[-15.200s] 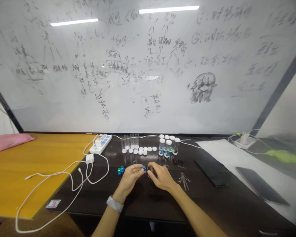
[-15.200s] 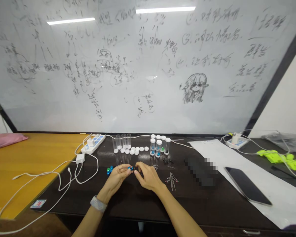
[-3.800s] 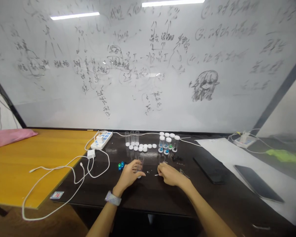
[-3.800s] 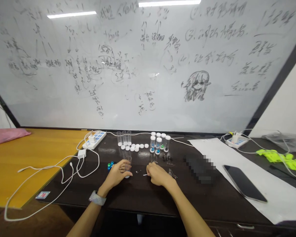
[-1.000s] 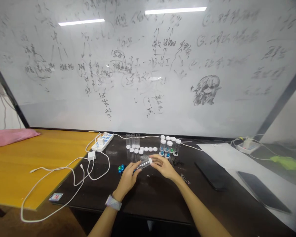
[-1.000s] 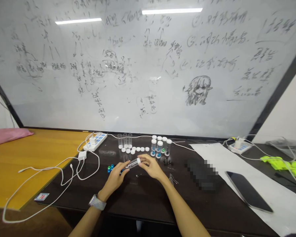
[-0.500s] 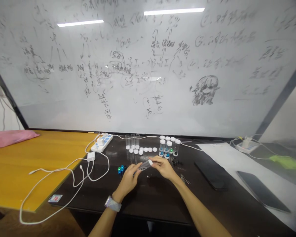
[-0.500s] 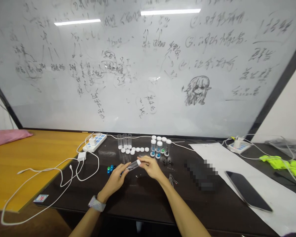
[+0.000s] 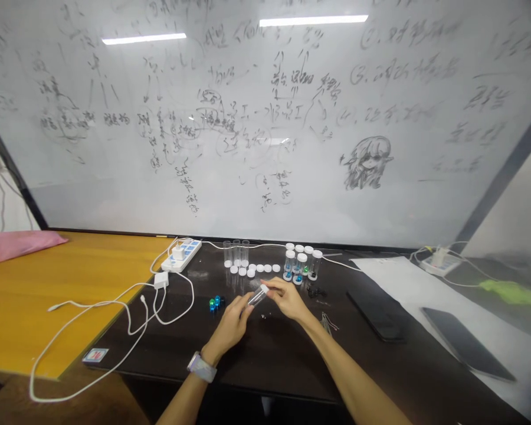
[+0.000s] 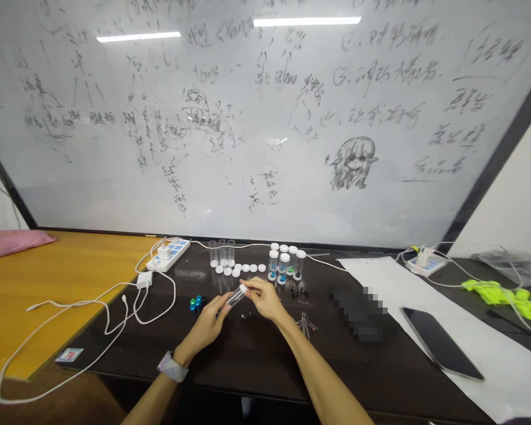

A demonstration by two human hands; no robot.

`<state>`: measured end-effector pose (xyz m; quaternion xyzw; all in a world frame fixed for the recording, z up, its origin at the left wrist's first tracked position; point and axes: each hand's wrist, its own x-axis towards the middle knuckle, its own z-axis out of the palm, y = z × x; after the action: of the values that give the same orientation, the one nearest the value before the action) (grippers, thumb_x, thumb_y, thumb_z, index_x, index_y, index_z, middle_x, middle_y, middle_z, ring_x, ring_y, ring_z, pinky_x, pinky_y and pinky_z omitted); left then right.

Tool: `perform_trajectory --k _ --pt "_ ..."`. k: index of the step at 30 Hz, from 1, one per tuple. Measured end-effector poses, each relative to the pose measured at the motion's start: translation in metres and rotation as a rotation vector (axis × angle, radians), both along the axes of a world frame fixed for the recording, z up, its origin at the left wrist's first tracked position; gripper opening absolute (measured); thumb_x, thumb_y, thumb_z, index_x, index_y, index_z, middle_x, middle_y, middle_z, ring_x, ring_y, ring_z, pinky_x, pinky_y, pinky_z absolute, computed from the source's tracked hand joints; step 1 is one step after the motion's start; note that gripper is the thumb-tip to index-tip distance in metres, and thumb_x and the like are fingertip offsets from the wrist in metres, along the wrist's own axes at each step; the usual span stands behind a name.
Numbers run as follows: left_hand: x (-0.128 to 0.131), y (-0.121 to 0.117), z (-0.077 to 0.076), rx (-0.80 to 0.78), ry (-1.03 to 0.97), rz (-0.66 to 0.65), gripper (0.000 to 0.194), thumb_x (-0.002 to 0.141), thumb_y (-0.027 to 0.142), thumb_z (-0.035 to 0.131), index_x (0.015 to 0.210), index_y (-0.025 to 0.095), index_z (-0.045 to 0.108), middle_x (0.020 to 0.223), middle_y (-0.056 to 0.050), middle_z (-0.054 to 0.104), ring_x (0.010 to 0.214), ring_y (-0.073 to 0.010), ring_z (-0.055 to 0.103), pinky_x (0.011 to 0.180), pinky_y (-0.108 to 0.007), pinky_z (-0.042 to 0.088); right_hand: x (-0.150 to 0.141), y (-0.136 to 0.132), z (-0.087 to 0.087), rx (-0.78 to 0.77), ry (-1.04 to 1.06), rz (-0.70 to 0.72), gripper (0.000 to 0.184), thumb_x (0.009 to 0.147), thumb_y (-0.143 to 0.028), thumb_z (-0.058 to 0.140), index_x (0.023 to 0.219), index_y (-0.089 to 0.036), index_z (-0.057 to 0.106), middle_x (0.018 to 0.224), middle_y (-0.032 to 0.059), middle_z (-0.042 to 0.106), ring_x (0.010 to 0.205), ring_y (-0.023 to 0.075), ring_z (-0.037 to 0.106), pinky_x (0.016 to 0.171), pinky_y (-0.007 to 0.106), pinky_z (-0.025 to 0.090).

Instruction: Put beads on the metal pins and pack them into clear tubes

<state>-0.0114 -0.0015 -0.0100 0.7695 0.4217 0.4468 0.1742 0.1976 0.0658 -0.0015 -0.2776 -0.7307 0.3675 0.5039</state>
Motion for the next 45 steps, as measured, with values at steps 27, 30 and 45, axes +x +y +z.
perform_trajectory --k 27,30,45 --pt "0.000 0.002 0.000 0.059 0.027 0.073 0.021 0.090 0.039 0.062 0.098 0.022 0.070 0.084 -0.004 0.072 0.072 -0.0183 0.066 0.069 -0.032 0.055 0.134 0.031 0.044 0.212 -0.233 -0.799 0.042 0.082 -0.041 0.065 0.117 -0.019 0.059 0.092 0.0085 0.073 0.075 0.0221 0.070 0.072 0.036 0.057" --pt "0.001 0.002 0.000 0.055 0.024 0.072 0.019 0.090 0.037 0.062 0.096 0.021 0.070 0.081 -0.004 0.072 0.069 -0.0170 0.065 0.067 -0.030 0.054 0.135 0.044 0.033 0.220 -0.351 -0.805 0.040 0.083 -0.036 0.062 0.118 -0.019 0.058 0.088 0.0073 0.074 0.075 0.0230 0.071 0.072 0.035 0.056" --pt "0.000 0.001 -0.001 0.050 0.015 0.075 0.019 0.090 0.038 0.061 0.093 0.022 0.071 0.076 -0.003 0.072 0.065 -0.0169 0.065 0.064 -0.029 0.053 0.131 0.067 0.024 0.278 -0.524 -0.737 0.032 0.085 -0.028 0.057 0.116 -0.020 0.058 0.093 0.0071 0.071 0.075 0.0223 0.069 0.071 0.033 0.052"
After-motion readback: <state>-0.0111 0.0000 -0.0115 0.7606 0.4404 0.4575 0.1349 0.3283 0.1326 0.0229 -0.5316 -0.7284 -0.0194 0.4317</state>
